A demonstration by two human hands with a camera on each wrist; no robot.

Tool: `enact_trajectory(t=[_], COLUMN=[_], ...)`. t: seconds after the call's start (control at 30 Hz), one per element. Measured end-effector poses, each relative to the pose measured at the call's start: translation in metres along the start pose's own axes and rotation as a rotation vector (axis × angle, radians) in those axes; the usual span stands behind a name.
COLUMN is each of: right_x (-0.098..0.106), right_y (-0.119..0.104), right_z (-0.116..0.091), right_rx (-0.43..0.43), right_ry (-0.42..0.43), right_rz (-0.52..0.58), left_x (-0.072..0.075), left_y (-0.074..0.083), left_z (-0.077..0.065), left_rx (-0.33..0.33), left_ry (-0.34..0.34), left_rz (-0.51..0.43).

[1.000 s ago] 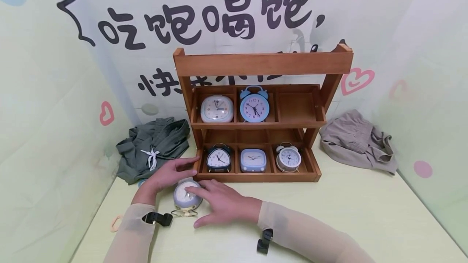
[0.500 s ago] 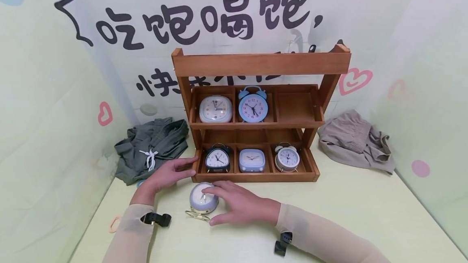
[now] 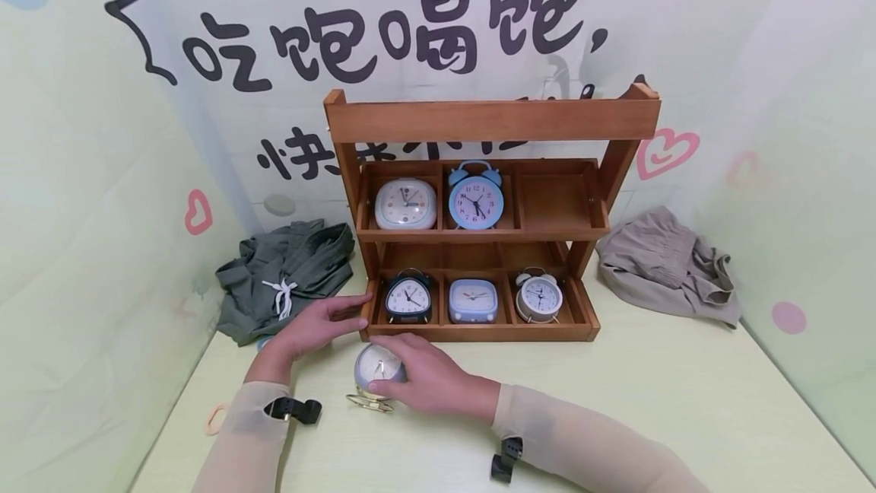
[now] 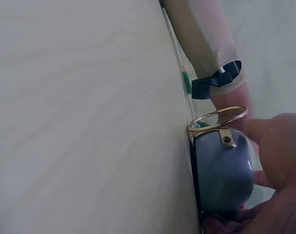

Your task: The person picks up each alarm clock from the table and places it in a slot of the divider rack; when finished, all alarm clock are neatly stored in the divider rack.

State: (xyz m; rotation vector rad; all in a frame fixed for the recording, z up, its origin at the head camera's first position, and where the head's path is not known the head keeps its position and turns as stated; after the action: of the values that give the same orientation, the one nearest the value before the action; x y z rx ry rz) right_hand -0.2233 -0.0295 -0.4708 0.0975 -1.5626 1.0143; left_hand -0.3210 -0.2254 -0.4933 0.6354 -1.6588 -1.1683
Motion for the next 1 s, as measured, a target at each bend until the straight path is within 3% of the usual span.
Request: enact_trajectory(t=[0.2,0.37,0.6,1.0], right_x=[-0.003,-0.004,-0.004,0.010], right_y=[-0.001,0.002,0.009,0.033], right_z=[0.006,0.006,0.001,-0.015], right_rx=[-0.020,-0.050,-0.075,-0.019], right_ry=[0.045,0.066,0.037,-0.025], right_rz=[-0.135,-0.182,-0.154,-0.082], left_x=[0.000,0.000,0.000,0.000], left_y=[0.004,0.004,0.001,-0.001], left_z=[-0.001,-0.002,-0.002,0.000], left_rx=[-0.015,-0.008,0.004,0.020], left_ry=[-0.006,-0.002,0.008,0.015], left_rz=[-0.016,-0.013,0.018,0.031])
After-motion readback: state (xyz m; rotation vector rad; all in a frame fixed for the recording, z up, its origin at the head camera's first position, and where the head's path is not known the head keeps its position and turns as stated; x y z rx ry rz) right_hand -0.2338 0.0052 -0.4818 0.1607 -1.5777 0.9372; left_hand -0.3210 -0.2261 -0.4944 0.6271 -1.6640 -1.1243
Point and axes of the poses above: each hand's wrist, its own z-axis towards the middle knuckle, its own x-axis out of the back of the hand, y = z × x, the point moved 9 cm from there along z, towards the middle knuckle, and after that the axes turned 9 degrees about -z, right-handed, at the moved point
